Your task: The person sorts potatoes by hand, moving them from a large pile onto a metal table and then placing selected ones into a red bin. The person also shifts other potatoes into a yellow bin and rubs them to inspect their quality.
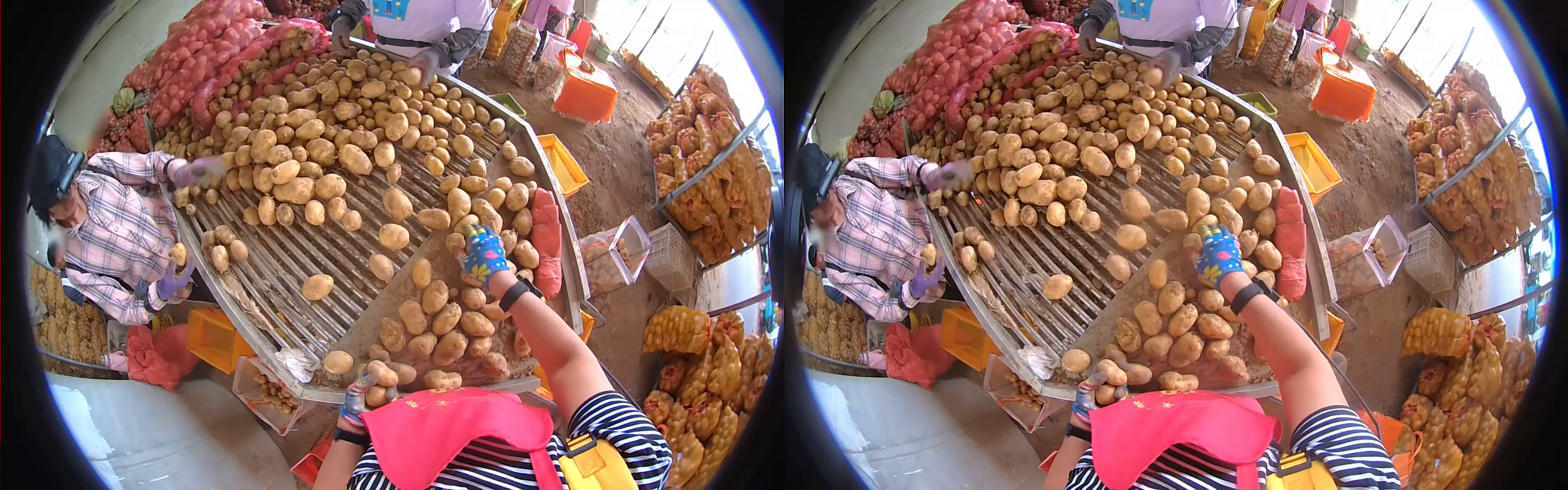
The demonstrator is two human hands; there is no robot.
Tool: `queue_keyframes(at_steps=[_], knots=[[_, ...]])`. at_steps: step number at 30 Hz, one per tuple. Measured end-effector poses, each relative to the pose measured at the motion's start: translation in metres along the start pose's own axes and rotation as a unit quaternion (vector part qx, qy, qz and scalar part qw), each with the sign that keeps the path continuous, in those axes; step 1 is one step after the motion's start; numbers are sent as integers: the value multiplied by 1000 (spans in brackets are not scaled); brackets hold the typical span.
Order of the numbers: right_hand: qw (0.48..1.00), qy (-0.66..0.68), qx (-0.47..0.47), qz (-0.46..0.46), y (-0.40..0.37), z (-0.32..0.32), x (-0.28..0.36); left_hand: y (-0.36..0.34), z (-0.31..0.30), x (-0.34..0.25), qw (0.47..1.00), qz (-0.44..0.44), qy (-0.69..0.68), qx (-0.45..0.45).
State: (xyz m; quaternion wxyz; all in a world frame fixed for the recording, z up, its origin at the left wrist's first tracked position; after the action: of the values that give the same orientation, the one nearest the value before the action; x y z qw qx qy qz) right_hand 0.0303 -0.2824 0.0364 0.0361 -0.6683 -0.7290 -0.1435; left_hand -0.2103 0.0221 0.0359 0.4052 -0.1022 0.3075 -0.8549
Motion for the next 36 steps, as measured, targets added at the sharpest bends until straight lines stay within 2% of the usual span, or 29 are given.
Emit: queue_keyframes(at_steps=[3, 4, 7, 8, 11, 12, 13, 14, 15, 16, 19, 21, 23, 24, 26, 27, 28, 29, 30, 31, 33, 34, 35, 36], knots=[[996, -72, -24, -40, -18, 24, -6, 8, -20, -2, 1000, -6, -8, -8], [997, -48, 50, -41, -21, 28, -7, 11, -26, -3, 1000, -2, -4, -13], [986, -33, 151, -58, -18, 15, 13, 14, -13, -3, 996, 14, -85, 29], [991, -41, 120, -42, -18, 24, 10, 10, 0, -5, 993, 0, -116, 22], [990, 69, 125, 0, 0, 47, -9, 16, -9, -9, 985, 47, -163, -10], [971, 215, 107, 18, -5, 42, -9, 13, -6, -10, 977, 73, -198, -1], [903, 403, 130, 73, -10, 41, -6, 10, -4, -12, 975, 80, -209, 12], [797, 572, 150, 126, -14, 34, 1, 8, -3, -12, 971, 86, -223, 26], [657, 713, 166, 178, -21, 24, 9, 8, -3, -10, 966, 91, -239, 38], [520, 819, 194, 147, -32, 6, 29, 9, -6, -10, 961, 91, -255, 56], [436, 847, 254, 165, -64, -11, 65, 9, 17, -8, 965, 119, -226, 55], [472, 811, 326, 111, -94, -16, 97, 14, 25, -6, 963, 119, -217, 106], [714, 593, 366, -71, -109, -23, 119, 18, 34, -3, 959, 107, -204, 168], [809, 499, 309, -21, -113, -29, 131, 27, 15, -1, 968, 138, -201, 61], [886, 402, 208, -102, -80, -15, 109, 25, 13, 1, 967, 122, -217, 59], [912, 351, 157, -143, -55, -3, 97, 22, 15, 2, 965, 116, -227, 55], [916, 366, 36, -159, -28, 5, 89, 21, 18, 0, 971, 150, -182, 43], [974, 169, 121, -92, 0, 14, 78, 18, 16, -2, 959, 97, -239, 116], [982, 130, 22, -133, 18, 22, 71, 16, 22, -5, 951, 78, -259, 151], [988, 83, 47, -125, 34, 36, 66, 14, 28, -5, 941, 62, -278, 184], [978, 37, 162, -125, 45, 48, 64, 10, 37, -10, 949, 110, -276, 107], [977, -3, 174, -121, 48, 53, 63, 12, 32, -12, 937, 95, -292, 167], [975, -48, 185, -114, 50, 52, 66, 9, 34, -14, 939, 107, -286, 157], [978, 3, 181, -101, 50, 51, 68, 7, 37, -15, 941, 116, -280, 148]])
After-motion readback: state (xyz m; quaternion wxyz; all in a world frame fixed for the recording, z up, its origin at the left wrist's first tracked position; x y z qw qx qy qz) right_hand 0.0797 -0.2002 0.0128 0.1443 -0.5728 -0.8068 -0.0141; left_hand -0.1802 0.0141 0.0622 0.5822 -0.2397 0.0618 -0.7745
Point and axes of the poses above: each hand's wrist, its own y-axis towards the middle knuckle, its own z-axis out of the palm, x = y × z, the point moved 2 cm from there along y, towards the middle knuckle, and after that the axes turned 5 degrees about -y, right-handed, at the moved point
